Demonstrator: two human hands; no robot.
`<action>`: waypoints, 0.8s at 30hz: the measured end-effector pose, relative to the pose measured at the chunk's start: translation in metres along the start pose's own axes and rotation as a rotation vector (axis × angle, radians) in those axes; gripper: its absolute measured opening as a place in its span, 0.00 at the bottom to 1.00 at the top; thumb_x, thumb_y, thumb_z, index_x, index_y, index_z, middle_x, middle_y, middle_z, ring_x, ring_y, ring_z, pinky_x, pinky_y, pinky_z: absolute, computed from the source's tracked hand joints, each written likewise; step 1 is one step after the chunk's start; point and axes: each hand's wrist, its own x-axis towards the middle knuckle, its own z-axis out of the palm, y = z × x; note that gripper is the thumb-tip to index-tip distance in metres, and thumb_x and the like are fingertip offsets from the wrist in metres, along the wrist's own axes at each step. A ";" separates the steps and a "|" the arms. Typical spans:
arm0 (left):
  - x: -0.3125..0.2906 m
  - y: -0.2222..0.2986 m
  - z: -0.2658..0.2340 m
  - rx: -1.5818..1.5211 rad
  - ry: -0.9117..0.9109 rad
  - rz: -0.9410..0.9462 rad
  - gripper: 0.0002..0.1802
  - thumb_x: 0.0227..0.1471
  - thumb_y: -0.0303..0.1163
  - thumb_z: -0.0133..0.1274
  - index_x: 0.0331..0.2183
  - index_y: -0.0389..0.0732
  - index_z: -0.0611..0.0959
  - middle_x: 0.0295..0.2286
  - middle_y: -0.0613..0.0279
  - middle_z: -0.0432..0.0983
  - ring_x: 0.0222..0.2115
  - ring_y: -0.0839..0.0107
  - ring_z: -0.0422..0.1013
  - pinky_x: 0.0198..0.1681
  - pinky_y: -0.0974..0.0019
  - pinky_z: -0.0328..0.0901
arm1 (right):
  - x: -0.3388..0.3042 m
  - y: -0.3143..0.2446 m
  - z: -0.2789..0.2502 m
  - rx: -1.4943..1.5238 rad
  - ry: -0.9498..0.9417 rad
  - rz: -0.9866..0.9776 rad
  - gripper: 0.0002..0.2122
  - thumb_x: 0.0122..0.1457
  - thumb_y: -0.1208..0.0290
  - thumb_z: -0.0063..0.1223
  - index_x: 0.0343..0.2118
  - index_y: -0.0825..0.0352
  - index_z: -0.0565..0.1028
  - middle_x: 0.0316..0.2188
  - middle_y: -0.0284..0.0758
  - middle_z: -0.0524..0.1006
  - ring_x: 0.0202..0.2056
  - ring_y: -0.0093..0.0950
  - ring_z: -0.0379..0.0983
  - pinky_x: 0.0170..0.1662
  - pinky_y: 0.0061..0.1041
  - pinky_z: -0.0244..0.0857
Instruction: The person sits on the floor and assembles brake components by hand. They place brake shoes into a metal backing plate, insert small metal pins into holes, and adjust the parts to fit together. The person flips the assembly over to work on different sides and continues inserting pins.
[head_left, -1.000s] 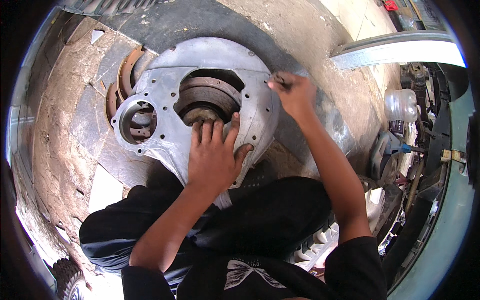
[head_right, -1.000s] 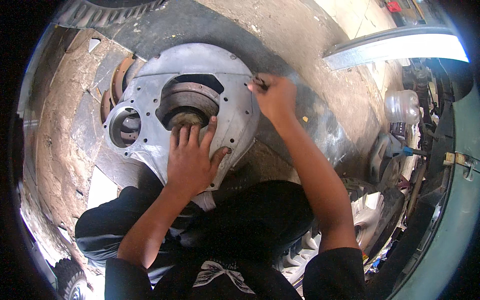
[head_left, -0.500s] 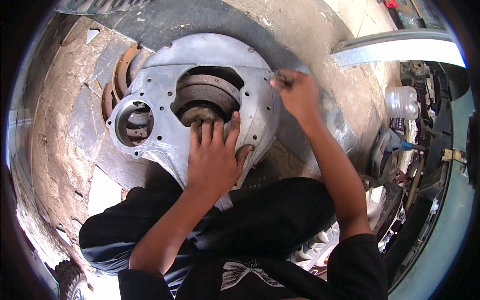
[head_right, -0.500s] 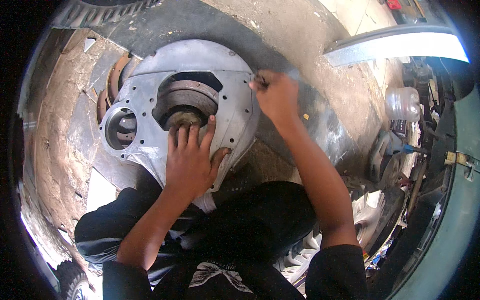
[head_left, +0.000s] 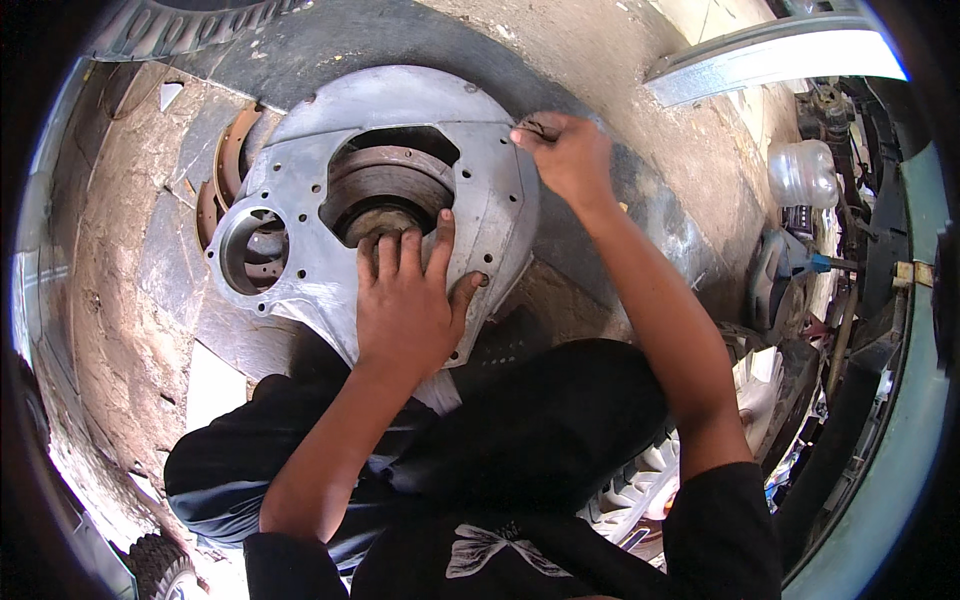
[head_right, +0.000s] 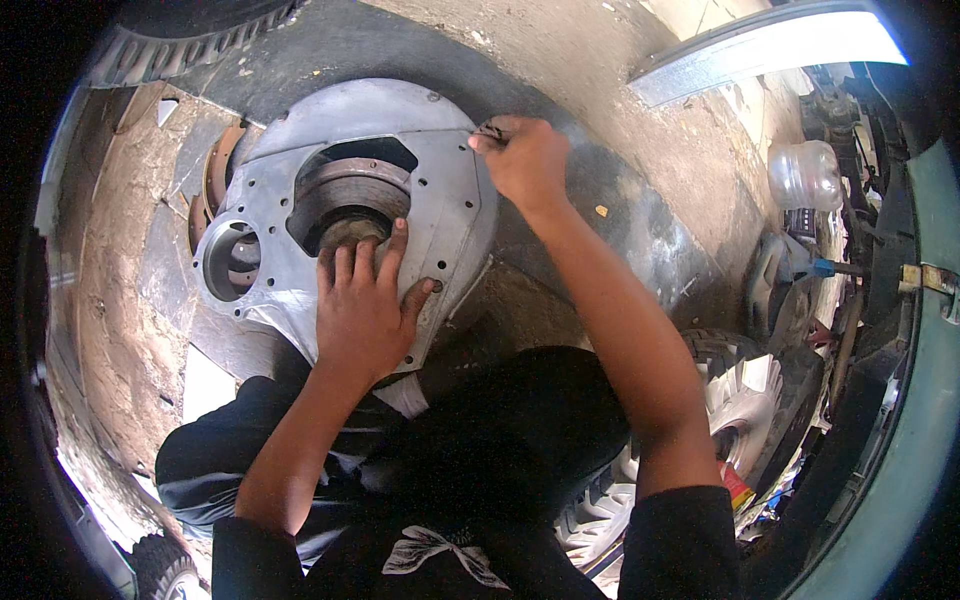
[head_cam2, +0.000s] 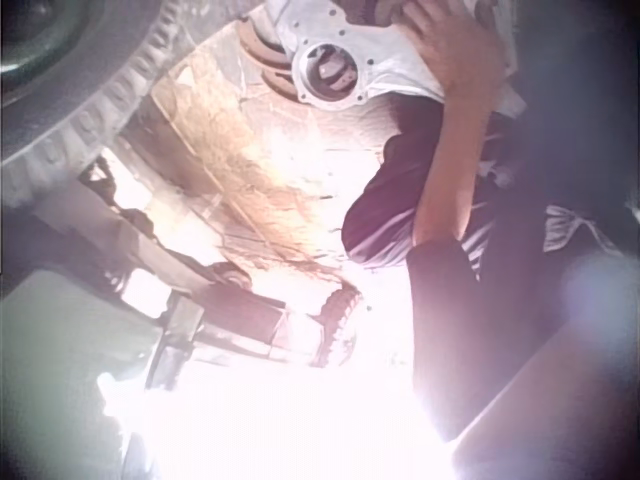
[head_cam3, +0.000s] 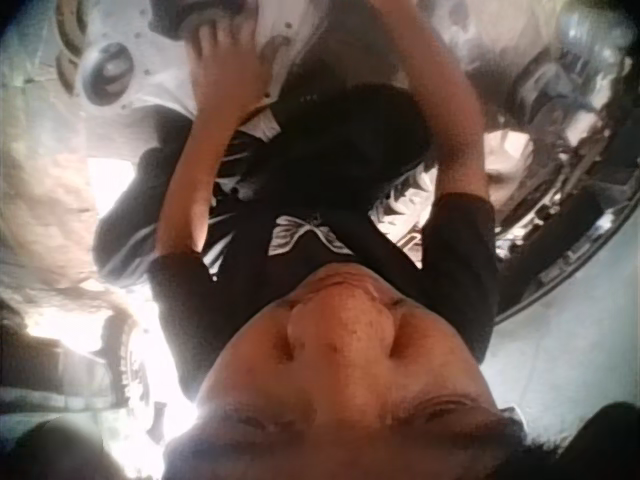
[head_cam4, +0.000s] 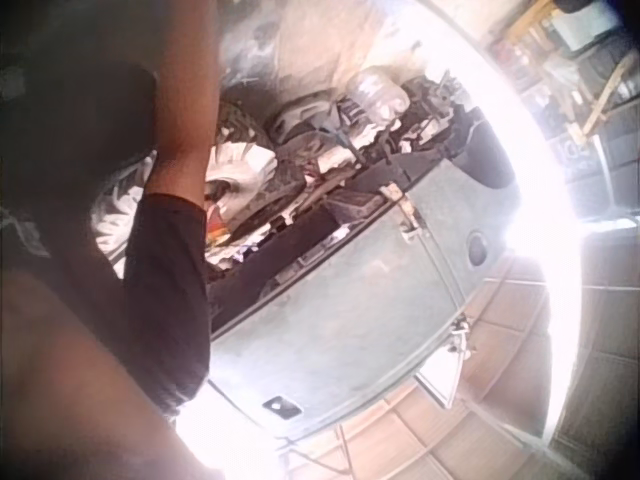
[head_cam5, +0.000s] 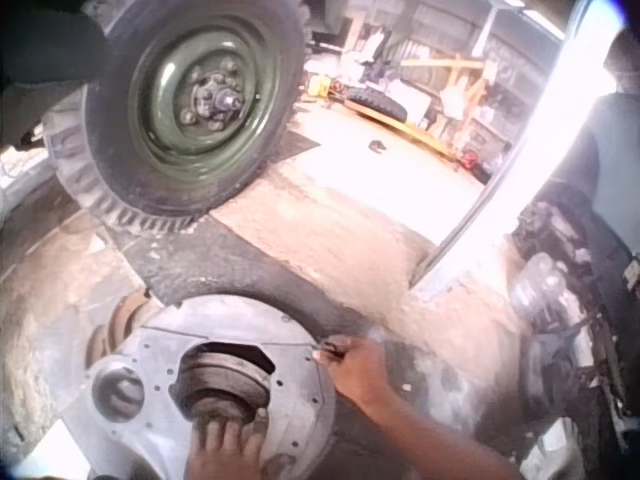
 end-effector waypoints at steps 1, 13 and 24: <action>-0.001 0.001 -0.001 -0.010 -0.016 -0.007 0.42 0.68 0.57 0.47 0.72 0.44 0.62 0.55 0.42 0.71 0.58 0.45 0.65 0.68 0.36 0.52 | -0.007 0.002 -0.002 -0.039 -0.033 -0.025 0.15 0.53 0.59 0.75 0.36 0.65 0.87 0.29 0.45 0.85 0.32 0.46 0.84 0.39 0.40 0.75; 0.000 0.003 0.000 0.011 0.023 0.014 0.41 0.68 0.55 0.48 0.71 0.42 0.64 0.54 0.40 0.71 0.55 0.44 0.67 0.67 0.36 0.53 | 0.002 0.010 0.006 -0.007 -0.007 -0.058 0.14 0.58 0.58 0.71 0.40 0.62 0.87 0.29 0.42 0.85 0.30 0.37 0.84 0.37 0.35 0.74; 0.007 0.005 0.006 0.078 0.029 0.016 0.42 0.67 0.59 0.47 0.68 0.37 0.68 0.54 0.43 0.72 0.58 0.47 0.66 0.66 0.39 0.53 | -0.011 0.014 -0.004 -0.067 -0.058 -0.120 0.11 0.56 0.60 0.71 0.37 0.60 0.87 0.29 0.41 0.85 0.32 0.44 0.83 0.39 0.41 0.74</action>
